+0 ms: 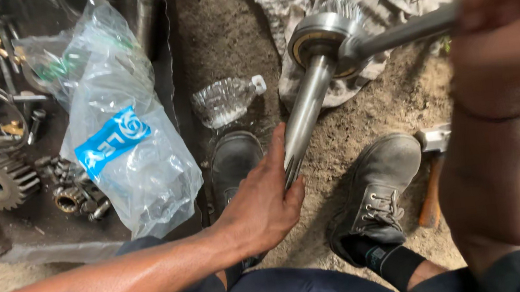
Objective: The person assembles mechanical parts by hand, using a hammer and screwdriver to fit a bearing onto a shaft. They manipulate gears, bolts, and a metal ring, tapping components into place and adjusting their alignment.
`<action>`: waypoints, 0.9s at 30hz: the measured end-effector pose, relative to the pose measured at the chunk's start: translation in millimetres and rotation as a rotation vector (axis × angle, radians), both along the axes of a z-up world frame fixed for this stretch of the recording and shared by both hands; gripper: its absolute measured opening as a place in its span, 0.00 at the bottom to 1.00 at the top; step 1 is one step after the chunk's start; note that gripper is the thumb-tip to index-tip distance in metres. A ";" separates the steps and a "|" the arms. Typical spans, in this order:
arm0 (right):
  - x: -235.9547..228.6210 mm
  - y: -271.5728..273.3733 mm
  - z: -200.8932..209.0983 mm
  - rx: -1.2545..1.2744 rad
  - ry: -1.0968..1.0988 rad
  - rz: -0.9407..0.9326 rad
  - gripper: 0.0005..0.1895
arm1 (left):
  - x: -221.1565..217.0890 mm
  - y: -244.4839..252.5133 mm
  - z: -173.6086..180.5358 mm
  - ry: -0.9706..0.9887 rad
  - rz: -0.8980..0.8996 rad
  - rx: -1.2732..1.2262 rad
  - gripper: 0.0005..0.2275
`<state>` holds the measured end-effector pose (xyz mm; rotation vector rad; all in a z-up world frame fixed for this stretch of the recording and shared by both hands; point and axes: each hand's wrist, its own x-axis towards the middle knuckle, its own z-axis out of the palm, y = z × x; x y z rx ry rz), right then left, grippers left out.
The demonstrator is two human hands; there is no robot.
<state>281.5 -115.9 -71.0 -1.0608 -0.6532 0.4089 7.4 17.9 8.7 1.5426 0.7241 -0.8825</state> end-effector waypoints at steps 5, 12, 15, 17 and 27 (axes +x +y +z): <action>-4.8 7.8 6.4 0.025 -0.002 0.012 0.27 | -2.1 -1.9 -2.4 -0.066 0.009 0.045 0.39; -6.5 14.3 -5.9 0.057 0.015 -0.058 0.27 | 0.3 -0.1 -0.7 -0.050 0.010 0.020 0.40; -5.9 8.0 2.0 0.021 0.023 0.008 0.27 | -2.1 -1.8 -1.4 -0.066 0.011 0.030 0.40; -7.8 11.7 1.7 0.051 0.015 -0.005 0.27 | -1.0 -1.0 -0.6 -0.047 0.001 0.036 0.39; -5.2 17.3 -31.0 0.103 -0.031 -0.059 0.27 | 0.1 -1.7 3.1 -0.028 -0.014 0.031 0.40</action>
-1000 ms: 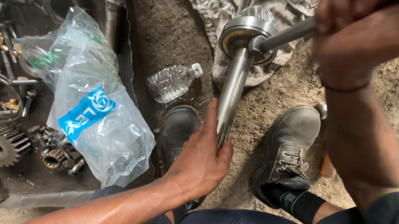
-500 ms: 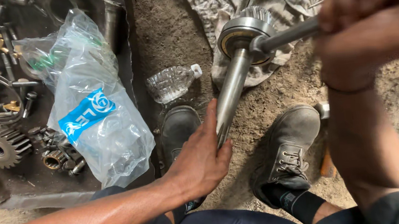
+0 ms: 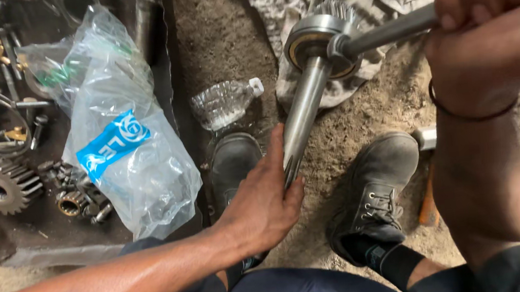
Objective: The person assembles mechanical parts by hand, using a hammer and screwdriver to fit a bearing onto a shaft. They manipulate gears, bolts, and a metal ring, tapping components into place and adjusting their alignment.
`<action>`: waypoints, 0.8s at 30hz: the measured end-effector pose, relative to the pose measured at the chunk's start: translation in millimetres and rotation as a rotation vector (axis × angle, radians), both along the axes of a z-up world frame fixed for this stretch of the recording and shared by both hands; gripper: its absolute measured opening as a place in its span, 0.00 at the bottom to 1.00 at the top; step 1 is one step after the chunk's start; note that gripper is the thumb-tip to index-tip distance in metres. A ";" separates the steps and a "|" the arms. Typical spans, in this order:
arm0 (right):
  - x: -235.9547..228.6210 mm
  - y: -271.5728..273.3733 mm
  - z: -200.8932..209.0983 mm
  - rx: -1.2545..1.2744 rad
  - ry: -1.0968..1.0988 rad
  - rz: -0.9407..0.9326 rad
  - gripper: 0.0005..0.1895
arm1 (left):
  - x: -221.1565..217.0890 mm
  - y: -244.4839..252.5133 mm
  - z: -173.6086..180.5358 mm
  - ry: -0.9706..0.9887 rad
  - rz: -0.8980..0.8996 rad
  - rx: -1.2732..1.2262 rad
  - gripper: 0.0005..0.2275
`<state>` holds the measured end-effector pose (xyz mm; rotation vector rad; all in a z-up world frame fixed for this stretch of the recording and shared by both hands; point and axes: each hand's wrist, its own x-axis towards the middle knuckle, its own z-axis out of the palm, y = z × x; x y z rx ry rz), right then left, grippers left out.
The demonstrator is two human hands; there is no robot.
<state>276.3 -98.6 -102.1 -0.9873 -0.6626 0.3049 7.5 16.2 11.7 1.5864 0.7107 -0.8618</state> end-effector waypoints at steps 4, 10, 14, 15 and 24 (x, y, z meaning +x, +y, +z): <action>9.1 8.6 9.1 -0.041 -0.191 -0.018 0.29 | 0.2 -0.5 -2.4 0.024 -0.016 -0.020 0.41; 2.0 7.4 23.5 -0.037 0.034 0.005 0.32 | 1.0 0.9 5.4 0.001 0.018 0.038 0.41; 19.7 12.9 0.8 0.040 -0.047 0.074 0.25 | 14.2 5.7 12.1 -0.045 0.071 0.030 0.39; 26.4 8.2 -4.5 0.070 -0.040 0.070 0.25 | 18.8 6.5 14.3 0.043 0.061 0.006 0.40; 41.1 -65.2 2.1 0.031 -0.018 0.007 0.27 | 26.6 8.1 22.4 0.195 0.002 -0.064 0.41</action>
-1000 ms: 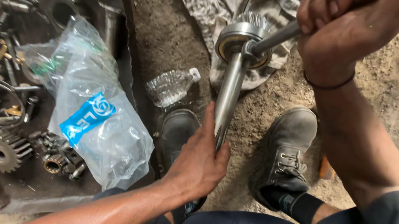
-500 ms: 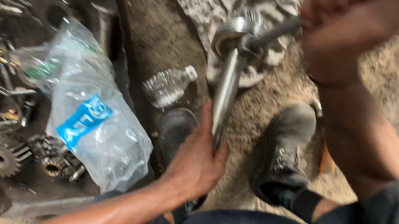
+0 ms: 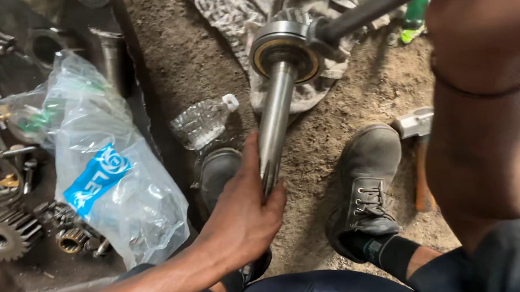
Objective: The person assembles mechanical parts by hand, using a hammer and screwdriver to fit a bearing onto a shaft. They manipulate gears, bolts, and a metal ring, tapping components into place and adjusting their alignment.
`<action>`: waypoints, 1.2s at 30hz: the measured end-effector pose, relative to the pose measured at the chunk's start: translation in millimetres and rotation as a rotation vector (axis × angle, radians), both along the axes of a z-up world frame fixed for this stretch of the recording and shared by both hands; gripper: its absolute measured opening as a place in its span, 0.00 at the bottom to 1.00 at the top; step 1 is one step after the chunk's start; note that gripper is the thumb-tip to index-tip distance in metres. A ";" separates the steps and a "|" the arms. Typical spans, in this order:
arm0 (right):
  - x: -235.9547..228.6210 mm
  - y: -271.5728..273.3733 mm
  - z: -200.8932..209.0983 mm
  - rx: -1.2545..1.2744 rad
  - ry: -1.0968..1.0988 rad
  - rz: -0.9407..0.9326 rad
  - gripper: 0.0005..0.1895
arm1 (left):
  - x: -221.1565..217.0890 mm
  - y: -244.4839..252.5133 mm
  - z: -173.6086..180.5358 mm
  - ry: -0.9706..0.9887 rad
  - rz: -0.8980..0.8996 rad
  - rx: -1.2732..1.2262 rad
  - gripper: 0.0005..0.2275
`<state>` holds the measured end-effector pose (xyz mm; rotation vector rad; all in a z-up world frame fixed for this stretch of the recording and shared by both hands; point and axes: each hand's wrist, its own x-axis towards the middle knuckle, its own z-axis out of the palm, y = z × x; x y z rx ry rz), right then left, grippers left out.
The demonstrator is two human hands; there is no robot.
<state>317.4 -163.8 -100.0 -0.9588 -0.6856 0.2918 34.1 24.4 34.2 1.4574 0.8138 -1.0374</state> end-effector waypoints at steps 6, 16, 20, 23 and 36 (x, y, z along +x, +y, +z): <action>-14.1 54.8 -11.8 0.050 0.012 -0.015 0.27 | -7.8 -3.4 -7.1 -0.113 0.008 0.028 0.41; -9.2 56.3 -24.2 -0.017 0.065 0.016 0.35 | -16.2 -5.5 -15.2 -0.142 0.003 0.086 0.41; -12.4 69.1 -24.6 -0.036 0.068 0.054 0.32 | -10.3 -3.5 -12.0 -0.177 -0.030 0.125 0.42; -7.7 61.9 -32.1 -0.026 0.037 0.043 0.33 | -16.4 -6.9 -15.4 -0.271 0.035 0.158 0.40; -27.8 78.8 4.2 -0.027 -0.038 -0.008 0.30 | -12.9 -4.0 -9.9 -0.149 -0.052 0.063 0.41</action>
